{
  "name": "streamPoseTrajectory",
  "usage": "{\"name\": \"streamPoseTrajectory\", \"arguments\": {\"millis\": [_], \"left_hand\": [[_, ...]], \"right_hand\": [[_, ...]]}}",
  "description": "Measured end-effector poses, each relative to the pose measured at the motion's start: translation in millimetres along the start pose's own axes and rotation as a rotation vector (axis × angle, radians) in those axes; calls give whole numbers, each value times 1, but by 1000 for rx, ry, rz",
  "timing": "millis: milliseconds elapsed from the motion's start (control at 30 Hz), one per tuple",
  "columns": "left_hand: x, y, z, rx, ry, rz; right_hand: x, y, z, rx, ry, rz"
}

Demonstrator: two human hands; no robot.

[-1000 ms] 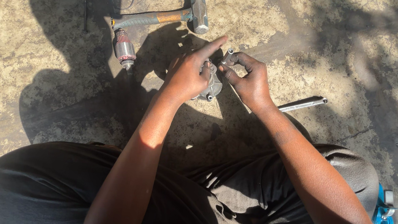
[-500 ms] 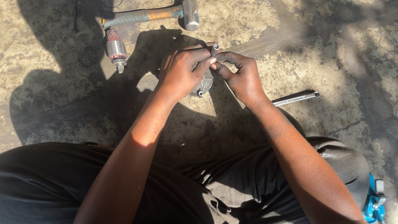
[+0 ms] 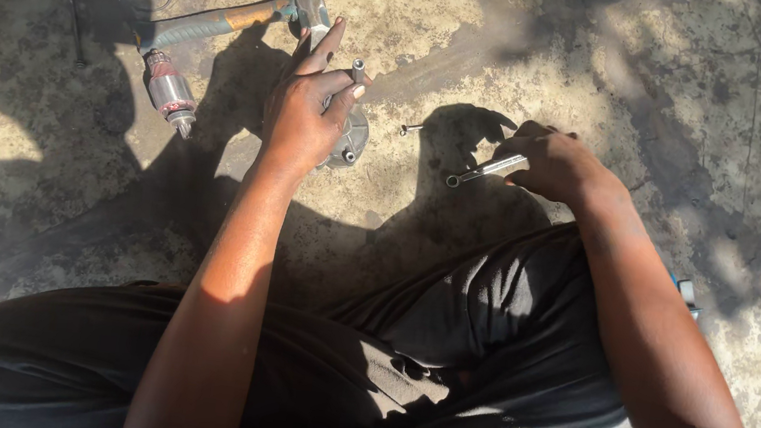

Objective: The person is using a wrench and a socket to loosen or tighten bolts on a starter motor while sitting on the floor. They handle the metal housing and small bolts by hand, using a cloth to wipe the parts.

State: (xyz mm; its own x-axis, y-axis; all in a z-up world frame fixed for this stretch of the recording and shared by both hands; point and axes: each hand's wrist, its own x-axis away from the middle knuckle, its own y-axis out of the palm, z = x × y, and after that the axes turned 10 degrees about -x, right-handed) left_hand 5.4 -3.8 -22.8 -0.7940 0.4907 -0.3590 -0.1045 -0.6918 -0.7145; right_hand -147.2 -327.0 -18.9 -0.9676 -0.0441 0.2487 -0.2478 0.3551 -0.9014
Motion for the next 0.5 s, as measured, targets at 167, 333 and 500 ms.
{"name": "streamPoseTrajectory", "arguments": {"millis": [167, 333, 500], "left_hand": [[1, 5, -3, 10, -24, -6], [0, 1, -5, 13, -13, 37], [-3, -2, 1, 17, -55, 49]], "right_hand": [[-27, 27, -14, 257, -35, -130], [-31, 29, -25, 236, -47, -101], [-26, 5, -55, -80, -162, 320]]}}
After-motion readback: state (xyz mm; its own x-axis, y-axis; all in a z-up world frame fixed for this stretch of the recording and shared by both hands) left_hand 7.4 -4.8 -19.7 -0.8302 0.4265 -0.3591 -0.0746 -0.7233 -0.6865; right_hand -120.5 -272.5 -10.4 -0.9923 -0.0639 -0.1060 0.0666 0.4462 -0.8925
